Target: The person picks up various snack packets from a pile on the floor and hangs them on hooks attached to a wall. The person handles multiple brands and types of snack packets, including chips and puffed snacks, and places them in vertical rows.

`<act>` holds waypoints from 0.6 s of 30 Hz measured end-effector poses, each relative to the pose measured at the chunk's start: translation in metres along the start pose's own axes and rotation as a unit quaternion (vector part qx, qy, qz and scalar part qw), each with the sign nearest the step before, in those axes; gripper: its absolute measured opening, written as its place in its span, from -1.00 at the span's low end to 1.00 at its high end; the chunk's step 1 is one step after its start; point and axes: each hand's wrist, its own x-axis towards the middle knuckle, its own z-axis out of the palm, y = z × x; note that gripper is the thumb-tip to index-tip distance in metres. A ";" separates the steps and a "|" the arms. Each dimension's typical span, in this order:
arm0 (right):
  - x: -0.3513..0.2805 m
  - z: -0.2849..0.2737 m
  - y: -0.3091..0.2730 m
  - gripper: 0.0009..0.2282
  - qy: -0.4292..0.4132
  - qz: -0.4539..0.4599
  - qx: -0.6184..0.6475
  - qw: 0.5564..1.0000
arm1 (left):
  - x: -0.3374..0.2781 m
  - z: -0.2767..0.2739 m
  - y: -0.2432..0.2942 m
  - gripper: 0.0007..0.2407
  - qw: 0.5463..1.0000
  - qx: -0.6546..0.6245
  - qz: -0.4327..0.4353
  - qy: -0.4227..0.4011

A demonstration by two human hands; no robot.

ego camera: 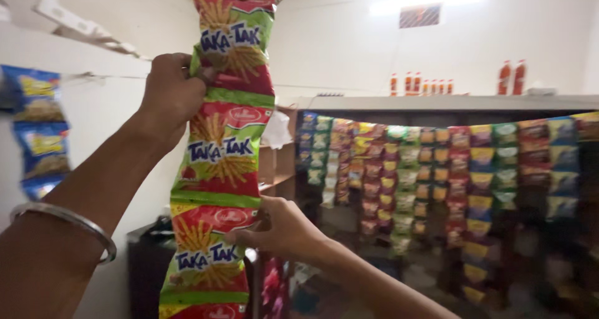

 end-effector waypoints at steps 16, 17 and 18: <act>-0.083 -0.224 -0.011 -0.68 0.352 0.058 -0.266 0.896 | 0.106 0.225 0.043 -0.75 0.963 -0.262 0.020 -0.059; -0.090 -0.234 -0.015 -0.69 0.363 0.081 -0.255 0.893 | 0.109 0.238 0.048 -0.74 0.959 -0.275 0.006 -0.065; -0.097 -0.244 -0.018 -0.69 0.374 0.104 -0.243 0.889 | 0.112 0.250 0.053 -0.72 0.955 -0.287 -0.008 -0.071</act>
